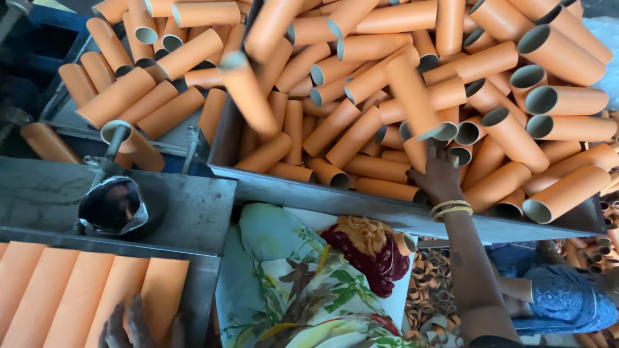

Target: The person repeatedly picks orange cylindrical tubes from a large bin and places them onto a moving conveyor belt. The person handles the tubes one at a time, orienting them before placing them in a row on the belt.

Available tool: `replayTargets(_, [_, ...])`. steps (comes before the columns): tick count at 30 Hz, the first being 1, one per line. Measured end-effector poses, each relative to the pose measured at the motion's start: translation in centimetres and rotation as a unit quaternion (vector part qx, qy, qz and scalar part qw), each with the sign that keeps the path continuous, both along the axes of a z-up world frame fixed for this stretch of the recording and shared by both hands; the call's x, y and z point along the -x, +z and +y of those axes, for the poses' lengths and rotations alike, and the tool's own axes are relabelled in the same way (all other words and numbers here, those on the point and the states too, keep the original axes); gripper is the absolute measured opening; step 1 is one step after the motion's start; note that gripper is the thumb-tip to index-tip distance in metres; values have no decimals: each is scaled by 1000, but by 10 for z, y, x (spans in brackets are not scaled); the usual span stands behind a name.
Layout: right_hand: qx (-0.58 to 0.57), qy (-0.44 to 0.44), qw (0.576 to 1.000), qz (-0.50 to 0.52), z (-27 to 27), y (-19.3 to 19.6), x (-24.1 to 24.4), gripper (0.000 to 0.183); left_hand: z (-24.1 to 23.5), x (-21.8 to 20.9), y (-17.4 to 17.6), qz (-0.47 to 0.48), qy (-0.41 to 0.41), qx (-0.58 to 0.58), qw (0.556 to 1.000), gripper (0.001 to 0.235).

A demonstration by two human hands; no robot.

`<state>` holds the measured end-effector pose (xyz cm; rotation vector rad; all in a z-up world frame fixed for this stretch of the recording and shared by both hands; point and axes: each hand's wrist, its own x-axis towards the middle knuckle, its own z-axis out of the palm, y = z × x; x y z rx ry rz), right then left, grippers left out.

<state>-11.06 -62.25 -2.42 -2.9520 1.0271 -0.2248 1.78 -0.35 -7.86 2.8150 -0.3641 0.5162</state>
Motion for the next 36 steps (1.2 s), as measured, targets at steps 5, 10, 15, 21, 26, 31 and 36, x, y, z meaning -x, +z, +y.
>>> replayTargets(5, [-46,-62,996,40,4,12,-11,101,5,-7,-3,4,11,15,1000,82])
replayTargets(10, [-33,-57,996,-66,52,59,-21,94,0,7,17,37,24,59,997,81])
replayTargets(15, [61,136,958,-245,125,101,-27,70,-38,20,57,64,-87,130,986,80])
replayTargets(21, [-484,455,689,-292,251,119,-50,75,-102,35,93,35,-279,248,927,92])
replayTargets(26, [-482,554,671,-103,271,110,-78,84,-90,23,87,69,-286,225,929,89])
replayTargets(31, [-220,387,891,-92,170,60,-142,58,-43,24,63,53,-95,83,991,86])
replayTargets(36, [32,165,984,66,56,0,-185,72,-13,22,29,13,-10,26,1000,83])
